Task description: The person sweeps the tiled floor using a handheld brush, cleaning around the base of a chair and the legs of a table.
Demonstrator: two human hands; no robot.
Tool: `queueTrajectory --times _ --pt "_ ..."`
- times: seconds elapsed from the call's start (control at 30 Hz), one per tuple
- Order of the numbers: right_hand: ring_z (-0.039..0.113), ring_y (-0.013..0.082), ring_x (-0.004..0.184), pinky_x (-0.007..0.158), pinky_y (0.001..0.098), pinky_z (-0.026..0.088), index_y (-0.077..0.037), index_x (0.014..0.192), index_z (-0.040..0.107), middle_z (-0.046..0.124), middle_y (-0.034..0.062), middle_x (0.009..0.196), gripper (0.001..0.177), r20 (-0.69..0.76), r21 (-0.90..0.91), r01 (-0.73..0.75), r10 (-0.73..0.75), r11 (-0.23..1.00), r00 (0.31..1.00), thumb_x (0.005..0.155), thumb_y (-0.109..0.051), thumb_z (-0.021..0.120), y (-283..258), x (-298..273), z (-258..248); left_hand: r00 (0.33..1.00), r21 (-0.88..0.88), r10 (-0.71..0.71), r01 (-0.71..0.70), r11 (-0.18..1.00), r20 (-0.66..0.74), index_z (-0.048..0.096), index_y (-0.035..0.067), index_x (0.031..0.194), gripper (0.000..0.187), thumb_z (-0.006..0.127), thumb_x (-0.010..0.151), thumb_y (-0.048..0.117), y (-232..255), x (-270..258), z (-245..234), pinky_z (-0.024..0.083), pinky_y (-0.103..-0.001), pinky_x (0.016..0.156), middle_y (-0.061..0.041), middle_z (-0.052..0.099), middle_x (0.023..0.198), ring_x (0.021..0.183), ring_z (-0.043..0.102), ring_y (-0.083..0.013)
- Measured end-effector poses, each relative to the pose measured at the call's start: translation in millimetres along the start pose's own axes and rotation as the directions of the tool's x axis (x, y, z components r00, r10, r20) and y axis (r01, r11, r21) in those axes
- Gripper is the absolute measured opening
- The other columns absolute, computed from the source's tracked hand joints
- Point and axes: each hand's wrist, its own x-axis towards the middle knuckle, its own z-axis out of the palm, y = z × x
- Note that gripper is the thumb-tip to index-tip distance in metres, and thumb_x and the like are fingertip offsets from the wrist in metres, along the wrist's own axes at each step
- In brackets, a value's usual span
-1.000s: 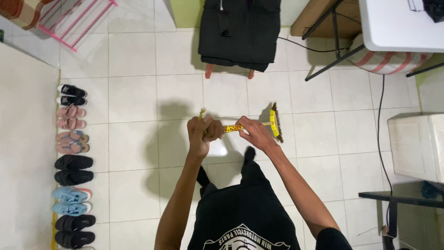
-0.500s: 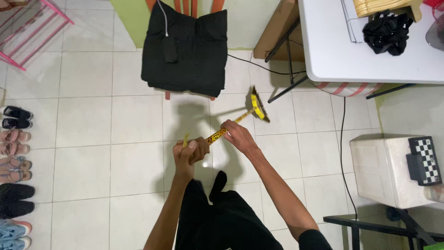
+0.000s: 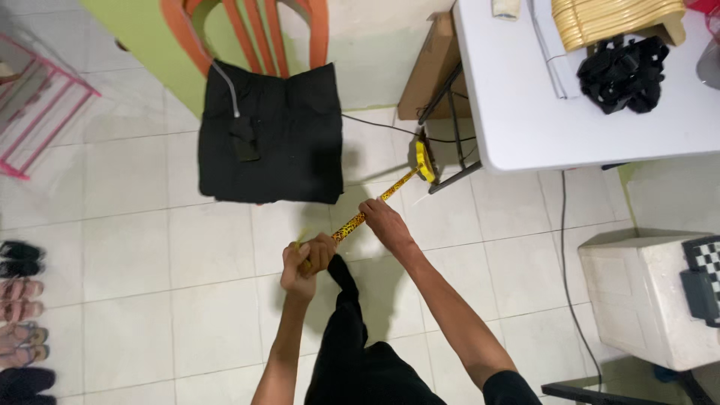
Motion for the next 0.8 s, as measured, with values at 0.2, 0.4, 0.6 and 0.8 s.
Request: queueTrajectory --times 0.2,0.4,0.6,0.8 --pt "0.060 0.0367 0.113 0.103 0.0447 0.048 -0.005 0.111 0.057 0.062 0.0141 0.115 0.026 -0.061 0.053 -0.138 0.141 0.989 0.988 0.088 0.007 0.056 90.0 18.1 9.0 0.985 0.012 -0.109 0.112 0.994 -0.135 0.027 0.009 0.048 0.056 0.036 0.101 0.024 -98.3 57.7 6.5 0.051 -0.044 0.083 -0.005 0.030 0.045 0.046 0.031 -0.0178" --pt "0.062 0.0384 0.109 0.085 0.0486 0.052 -0.009 0.112 0.055 0.061 0.0122 0.116 0.027 0.099 0.138 -0.491 0.482 0.860 0.871 0.092 0.007 0.049 151.8 27.0 2.0 0.973 0.049 -0.209 0.214 0.976 -0.095 0.025 0.009 0.051 0.055 0.035 0.103 0.025 -159.6 106.8 27.4 0.047 -0.039 0.084 -0.005 0.031 0.049 0.052 0.034 -0.0194" --pt "0.062 0.0400 0.105 0.086 0.0487 0.052 -0.009 0.111 0.055 0.059 0.0125 0.118 0.027 0.127 0.164 -0.492 0.476 0.855 0.870 0.091 0.010 0.051 196.9 34.2 14.5 0.942 0.109 -0.248 0.278 0.955 -0.226 0.025 0.010 0.055 0.053 0.035 0.105 0.027 -172.1 134.1 51.4 0.047 -0.039 0.080 -0.004 0.027 0.051 0.054 0.032 -0.0179" --pt "0.064 0.0403 0.101 0.085 0.0475 0.053 -0.006 0.111 0.054 0.058 0.0142 0.116 0.023 0.059 0.239 -0.420 0.419 0.876 0.906 0.093 0.009 0.054 188.6 51.6 -7.8 0.950 0.057 -0.227 0.244 0.968 -0.212 0.026 0.009 0.056 0.054 0.038 0.105 0.027 -164.4 164.7 54.5 0.046 -0.038 0.078 -0.003 0.027 0.050 0.053 0.030 -0.0177"
